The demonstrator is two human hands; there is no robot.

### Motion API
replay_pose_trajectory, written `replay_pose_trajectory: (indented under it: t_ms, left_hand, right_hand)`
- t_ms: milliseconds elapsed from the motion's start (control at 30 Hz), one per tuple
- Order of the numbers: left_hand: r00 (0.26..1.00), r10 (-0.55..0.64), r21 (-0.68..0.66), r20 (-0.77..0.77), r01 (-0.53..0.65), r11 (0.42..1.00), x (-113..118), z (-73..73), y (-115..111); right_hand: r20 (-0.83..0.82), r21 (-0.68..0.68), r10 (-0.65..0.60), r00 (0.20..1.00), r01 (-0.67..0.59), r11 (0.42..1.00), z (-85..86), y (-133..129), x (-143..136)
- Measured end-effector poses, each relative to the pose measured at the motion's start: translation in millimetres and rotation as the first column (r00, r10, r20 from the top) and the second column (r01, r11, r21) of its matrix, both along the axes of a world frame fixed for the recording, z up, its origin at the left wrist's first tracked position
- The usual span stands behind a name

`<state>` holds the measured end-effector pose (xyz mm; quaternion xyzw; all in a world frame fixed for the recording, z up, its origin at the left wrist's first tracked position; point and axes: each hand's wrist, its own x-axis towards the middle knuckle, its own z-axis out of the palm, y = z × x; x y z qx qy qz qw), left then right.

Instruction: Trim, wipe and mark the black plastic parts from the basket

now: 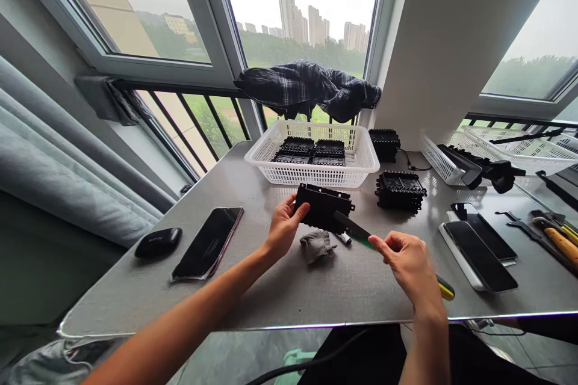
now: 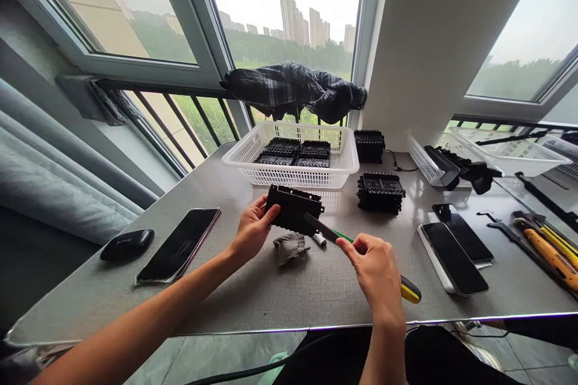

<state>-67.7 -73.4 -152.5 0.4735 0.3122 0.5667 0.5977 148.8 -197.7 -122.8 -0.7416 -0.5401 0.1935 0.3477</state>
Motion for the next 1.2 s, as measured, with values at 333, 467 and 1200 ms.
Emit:
replay_pose_trajectory:
  t_ms: [333, 467, 1200]
  left_hand:
    - [0.998, -0.050, 0.028, -0.028, 0.051, 0.998, 1, -6.8, -2]
    - [0.995, -0.092, 0.032, -0.027, 0.093, 0.995, 2, -8.4, -5]
    - [0.968, 0.042, 0.166, -0.248, 0.000, 0.986, 0, -1.8, -12]
  right_hand:
    - [-0.263, 0.112, -0.026, 0.965, 0.057, 0.992, 2.9, -2, 7]
    - [-0.395, 0.156, 0.013, 0.919, 0.053, 0.986, 4.9, 6, -13]
    - [-0.332, 0.244, 0.051, 0.942, 0.033, 0.969, 5.2, -6, 1]
